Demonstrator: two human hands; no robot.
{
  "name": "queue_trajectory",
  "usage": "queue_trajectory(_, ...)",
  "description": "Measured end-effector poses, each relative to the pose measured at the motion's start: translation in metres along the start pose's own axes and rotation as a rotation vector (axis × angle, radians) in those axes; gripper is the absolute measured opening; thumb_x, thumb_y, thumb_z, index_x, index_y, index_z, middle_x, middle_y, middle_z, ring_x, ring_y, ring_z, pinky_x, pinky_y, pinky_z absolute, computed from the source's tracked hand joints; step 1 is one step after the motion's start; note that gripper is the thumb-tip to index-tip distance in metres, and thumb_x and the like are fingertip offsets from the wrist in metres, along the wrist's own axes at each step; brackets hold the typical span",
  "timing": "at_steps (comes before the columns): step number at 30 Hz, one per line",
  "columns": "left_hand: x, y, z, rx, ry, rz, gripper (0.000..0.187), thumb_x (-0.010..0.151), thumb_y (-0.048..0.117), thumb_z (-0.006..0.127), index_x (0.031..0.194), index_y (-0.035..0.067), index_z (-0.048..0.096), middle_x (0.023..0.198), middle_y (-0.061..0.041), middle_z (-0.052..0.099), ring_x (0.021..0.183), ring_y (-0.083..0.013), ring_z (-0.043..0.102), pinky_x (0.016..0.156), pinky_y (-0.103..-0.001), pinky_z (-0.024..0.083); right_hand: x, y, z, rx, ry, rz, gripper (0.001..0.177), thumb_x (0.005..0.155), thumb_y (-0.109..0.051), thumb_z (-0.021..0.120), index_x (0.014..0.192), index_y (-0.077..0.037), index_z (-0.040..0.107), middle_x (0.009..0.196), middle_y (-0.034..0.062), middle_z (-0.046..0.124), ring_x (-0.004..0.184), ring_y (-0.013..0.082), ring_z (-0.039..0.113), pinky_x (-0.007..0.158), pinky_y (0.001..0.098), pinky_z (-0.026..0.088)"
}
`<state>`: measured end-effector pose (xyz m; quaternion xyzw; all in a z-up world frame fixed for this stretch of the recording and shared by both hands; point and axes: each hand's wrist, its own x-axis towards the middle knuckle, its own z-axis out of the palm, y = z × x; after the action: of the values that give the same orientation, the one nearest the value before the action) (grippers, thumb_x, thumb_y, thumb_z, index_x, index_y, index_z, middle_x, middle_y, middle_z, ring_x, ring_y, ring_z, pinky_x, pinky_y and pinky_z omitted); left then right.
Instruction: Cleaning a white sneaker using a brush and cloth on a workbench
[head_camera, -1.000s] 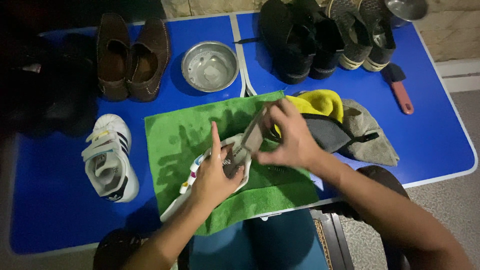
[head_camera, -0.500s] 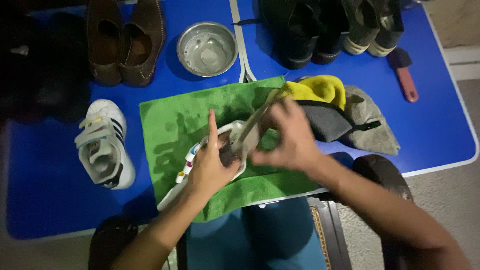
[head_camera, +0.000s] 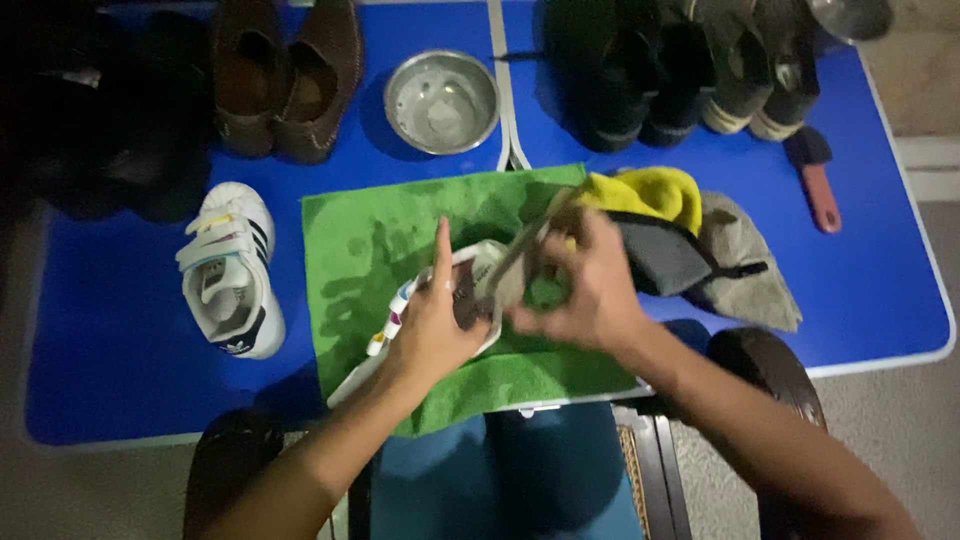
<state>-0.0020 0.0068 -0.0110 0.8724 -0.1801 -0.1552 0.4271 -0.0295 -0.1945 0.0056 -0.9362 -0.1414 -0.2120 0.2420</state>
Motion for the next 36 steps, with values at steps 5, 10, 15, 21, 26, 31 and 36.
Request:
queue_trajectory(5,0.000,0.004,-0.003,-0.032,-0.001,0.042,0.100,0.070,0.016,0.066,0.149,0.012,0.004,0.114,-0.029,0.059,0.101,-0.0490,0.058,0.082,-0.056,0.049,0.009,0.006,-0.003,-0.067,0.041,0.015,0.054,0.041,-0.033,0.086,0.071,-0.011,0.047,0.093,0.0179,0.049,0.087,0.0396,0.054,0.073,0.0478,0.042)
queue_trajectory(10,-0.003,0.009,-0.006,-0.014,-0.024,-0.005,0.097,0.071,0.017,0.066,0.149,0.012,0.007,0.107,-0.032,0.061,0.098,-0.0509,0.058,0.079,-0.058,0.049,0.010,-0.005,0.001,0.068,-0.032,0.015,0.054,0.046,-0.038,0.083,0.076,-0.013,0.045,0.108,0.0150,0.053,0.096,0.0377,0.053,0.076,0.0453,0.041)
queue_trajectory(15,-0.001,0.005,-0.006,-0.016,-0.045,-0.010,0.104,0.068,0.017,0.067,0.149,0.013,0.001,0.107,-0.033,0.060,0.098,-0.0507,0.059,0.080,-0.057,0.049,0.033,-0.019,-0.005,0.003,-0.095,-0.135,0.060,0.047,-0.040,0.083,0.082,-0.010,0.044,0.101,0.0175,0.053,0.095,0.0372,0.054,0.078,0.0468,0.040)
queue_trajectory(21,-0.002,0.005,-0.007,-0.042,-0.010,0.006,0.100,0.073,0.017,0.065,0.149,0.011,0.000,0.104,-0.034,0.060,0.099,-0.0504,0.059,0.080,-0.055,0.050,0.055,-0.008,-0.007,-0.225,-0.181,-0.309,0.062,0.049,-0.049,0.083,0.083,-0.011,0.048,0.091,0.0149,0.050,0.085,0.0338,0.050,0.076,0.0417,0.039)
queue_trajectory(26,0.000,0.009,-0.005,-0.088,-0.008,0.021,0.102,0.070,0.017,0.068,0.147,0.008,0.003,0.108,-0.031,0.060,0.100,-0.0494,0.059,0.081,-0.056,0.050,0.061,-0.016,0.000,-0.377,-0.269,-0.400,0.071,0.041,-0.056,0.077,0.093,-0.014,0.053,0.093,0.0112,0.047,0.086,0.0297,0.047,0.071,0.0373,0.038)
queue_trajectory(31,0.002,0.006,-0.006,-0.095,-0.026,-0.012,0.112,0.063,0.033,0.075,0.147,0.008,0.005,0.110,-0.032,0.058,0.102,-0.0489,0.058,0.083,-0.057,0.049,0.061,-0.016,0.015,-0.208,-0.399,-0.453,0.068,0.041,-0.052,0.077,0.092,-0.014,0.055,0.098,0.0114,0.052,0.087,0.0290,0.050,0.071,0.0367,0.040)
queue_trajectory(36,0.000,0.006,-0.004,-0.035,0.004,0.002,0.102,0.071,0.018,0.067,0.148,0.007,0.000,0.103,-0.032,0.062,0.095,-0.0495,0.061,0.078,-0.056,0.051,0.071,-0.006,0.011,-0.241,-0.339,-0.457,0.070,0.038,-0.047,0.079,0.094,-0.011,0.056,0.097,0.0127,0.052,0.086,0.0319,0.052,0.069,0.0428,0.043)
